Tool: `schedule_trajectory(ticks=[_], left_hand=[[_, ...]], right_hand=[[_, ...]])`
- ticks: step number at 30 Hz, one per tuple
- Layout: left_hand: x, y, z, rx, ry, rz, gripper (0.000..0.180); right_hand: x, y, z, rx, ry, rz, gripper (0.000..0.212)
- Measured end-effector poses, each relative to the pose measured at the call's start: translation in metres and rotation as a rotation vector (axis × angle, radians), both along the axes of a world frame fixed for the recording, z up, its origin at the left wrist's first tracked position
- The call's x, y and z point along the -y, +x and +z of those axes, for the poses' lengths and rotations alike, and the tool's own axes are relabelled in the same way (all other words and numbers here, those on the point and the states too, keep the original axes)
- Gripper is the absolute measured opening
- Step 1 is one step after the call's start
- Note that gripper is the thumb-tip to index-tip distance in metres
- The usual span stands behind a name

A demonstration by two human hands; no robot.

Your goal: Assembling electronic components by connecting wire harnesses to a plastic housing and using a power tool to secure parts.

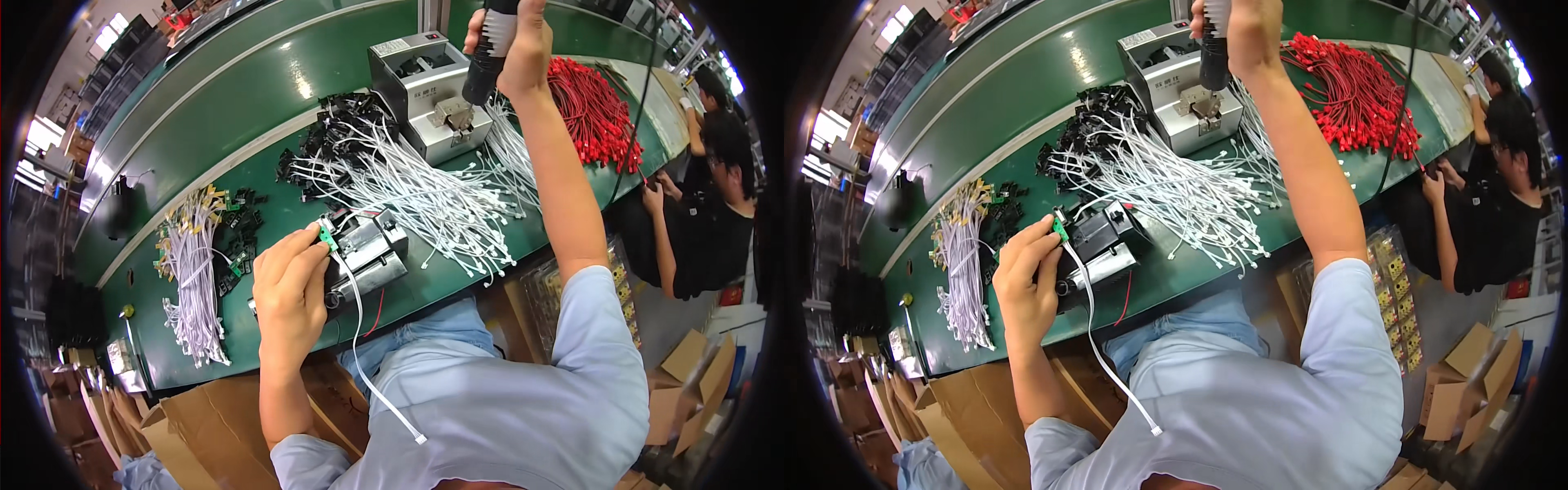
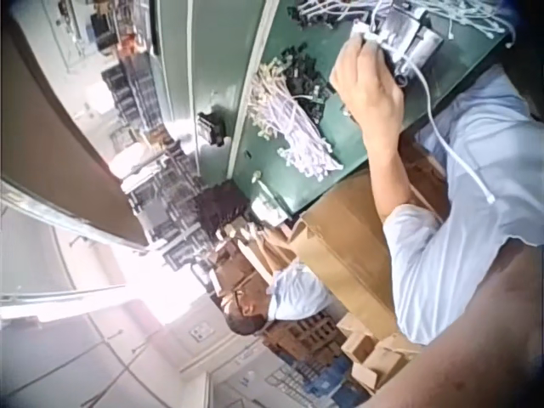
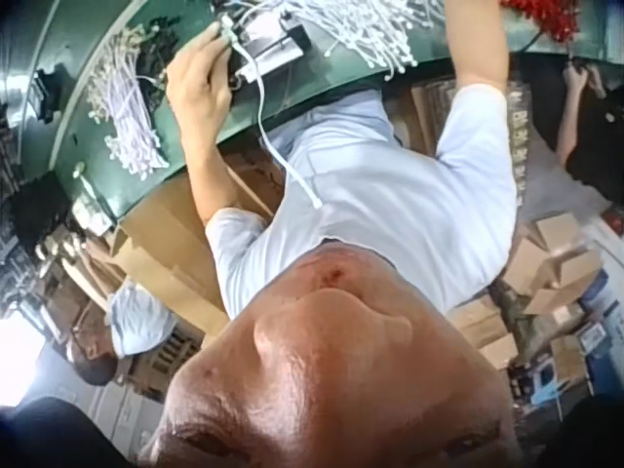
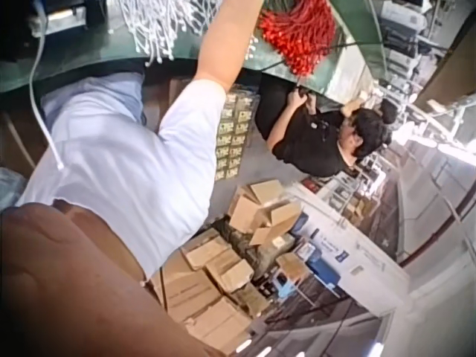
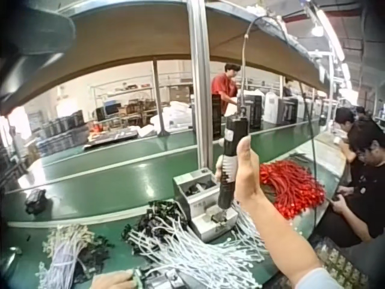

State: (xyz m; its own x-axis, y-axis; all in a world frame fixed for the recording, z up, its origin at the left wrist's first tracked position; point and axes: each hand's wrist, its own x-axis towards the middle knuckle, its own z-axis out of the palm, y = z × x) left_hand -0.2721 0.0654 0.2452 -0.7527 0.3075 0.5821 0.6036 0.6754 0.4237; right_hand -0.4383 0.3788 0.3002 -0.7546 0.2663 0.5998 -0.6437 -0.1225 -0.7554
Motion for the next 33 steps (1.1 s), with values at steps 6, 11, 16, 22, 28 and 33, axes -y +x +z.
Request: schedule_trajectory(ticks=[6, 11, 16, 22, 28, 33], left_hand=[[-0.002, -0.006, 0.0, 0.023, -0.012, -0.005, 0.02], [0.012, 0.005, 0.008, -0.036, -0.039, 0.055, 0.017], [0.004, 0.004, -0.007, -0.085, -0.023, -0.081, 0.019], [0.0, 0.007, -0.014, -0.068, -0.012, -0.039, 0.015], [0.012, 0.006, -0.004, -0.074, -0.003, -0.004, 0.024], [0.007, -0.004, -0.009, -0.087, 0.015, -0.036, 0.02]], right_hand=[[0.003, -0.004, -0.036, -0.027, 0.135, -0.078, 0.071], [0.029, 0.003, -0.035, -0.016, 0.176, -0.177, 0.073], [0.026, 0.037, -0.005, 0.165, -0.039, 0.269, 0.075], [0.112, 0.071, 0.045, 0.056, -0.046, 0.62, 0.079], [0.185, 0.091, 0.066, 0.0, 0.107, 0.657, 0.068], [0.191, 0.089, 0.068, -0.023, 0.119, 0.614, 0.075]])
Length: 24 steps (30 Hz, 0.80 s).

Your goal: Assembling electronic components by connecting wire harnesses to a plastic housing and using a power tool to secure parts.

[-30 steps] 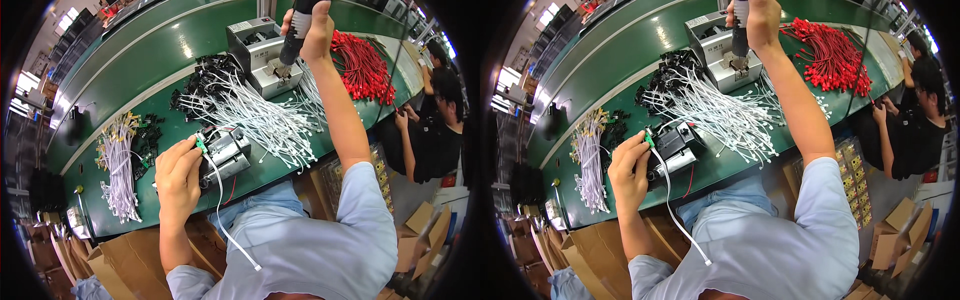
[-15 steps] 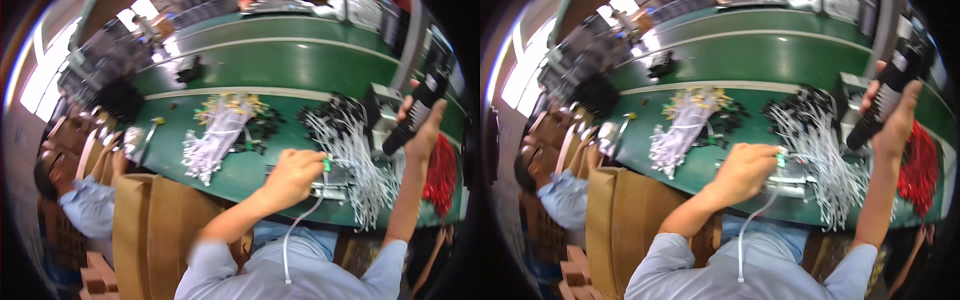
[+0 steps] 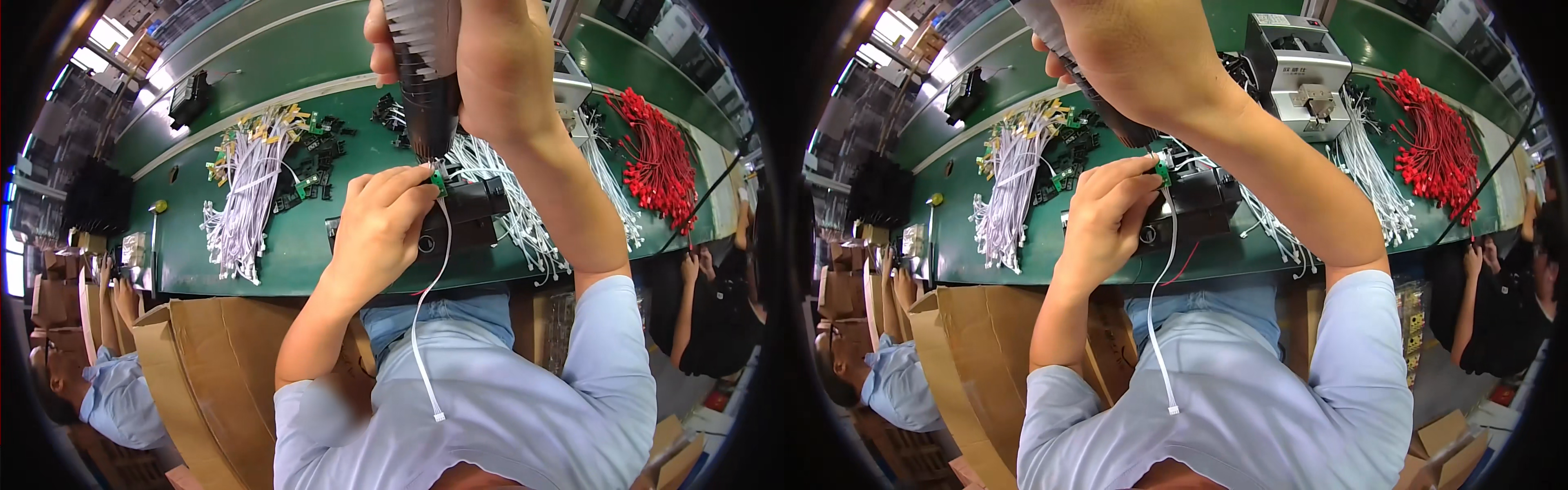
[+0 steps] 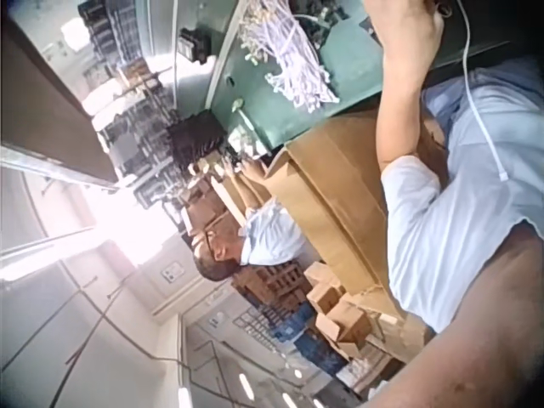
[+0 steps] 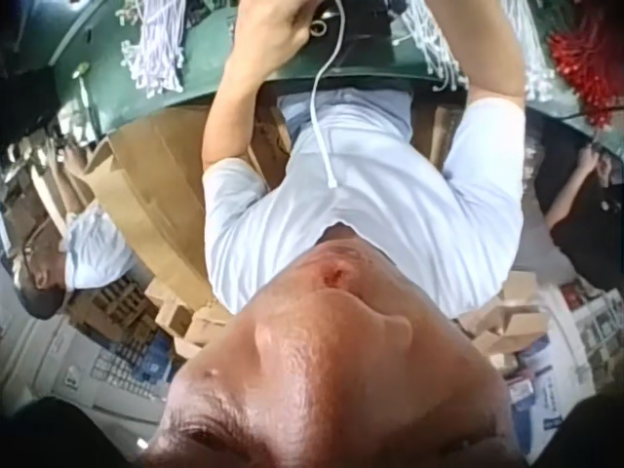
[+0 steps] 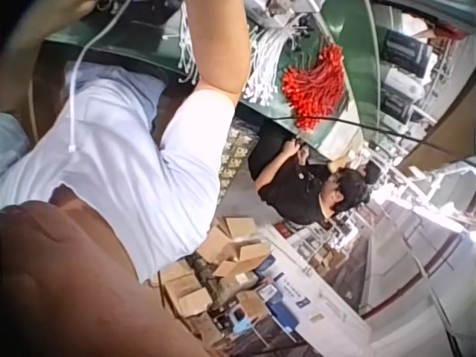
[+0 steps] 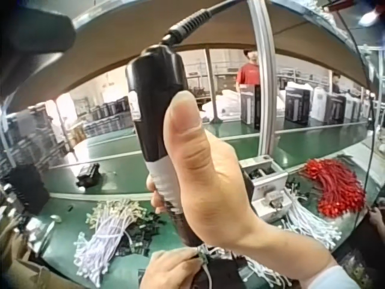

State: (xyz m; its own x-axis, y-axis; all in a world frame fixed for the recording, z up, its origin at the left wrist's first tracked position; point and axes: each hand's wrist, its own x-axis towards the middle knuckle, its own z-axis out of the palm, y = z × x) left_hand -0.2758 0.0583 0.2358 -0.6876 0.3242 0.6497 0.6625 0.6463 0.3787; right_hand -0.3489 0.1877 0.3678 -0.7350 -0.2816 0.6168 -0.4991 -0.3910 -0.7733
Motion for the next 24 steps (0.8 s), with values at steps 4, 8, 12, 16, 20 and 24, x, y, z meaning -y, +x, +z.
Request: schedule_trajectory(ticks=[4, 8, 12, 16, 20, 24], left_hand=[[-0.001, 0.006, -0.003, 0.004, 0.009, 0.008, 0.019], [-0.002, 0.012, 0.001, 0.021, 0.002, 0.015, 0.021], [-0.002, 0.012, 0.001, 0.019, 0.004, 0.014, 0.02], [-0.002, 0.01, 0.002, 0.015, 0.007, 0.018, 0.02], [0.0, 0.009, 0.001, 0.025, 0.004, 0.025, 0.02], [-0.001, 0.009, 0.001, 0.019, -0.007, 0.027, 0.019]], right_hand=[[-0.001, 0.01, -0.004, -0.038, 0.032, -0.058, 0.078], [-0.003, 0.02, 0.0, -0.056, 0.045, -0.127, 0.081], [-0.004, 0.016, -0.001, -0.082, 0.079, -0.126, 0.084], [-0.004, -0.001, -0.013, -0.055, 0.093, -0.077, 0.083], [-0.001, -0.001, -0.013, -0.048, -0.11, 0.282, 0.083], [-0.004, 0.009, -0.009, -0.022, 0.119, -0.082, 0.083]])
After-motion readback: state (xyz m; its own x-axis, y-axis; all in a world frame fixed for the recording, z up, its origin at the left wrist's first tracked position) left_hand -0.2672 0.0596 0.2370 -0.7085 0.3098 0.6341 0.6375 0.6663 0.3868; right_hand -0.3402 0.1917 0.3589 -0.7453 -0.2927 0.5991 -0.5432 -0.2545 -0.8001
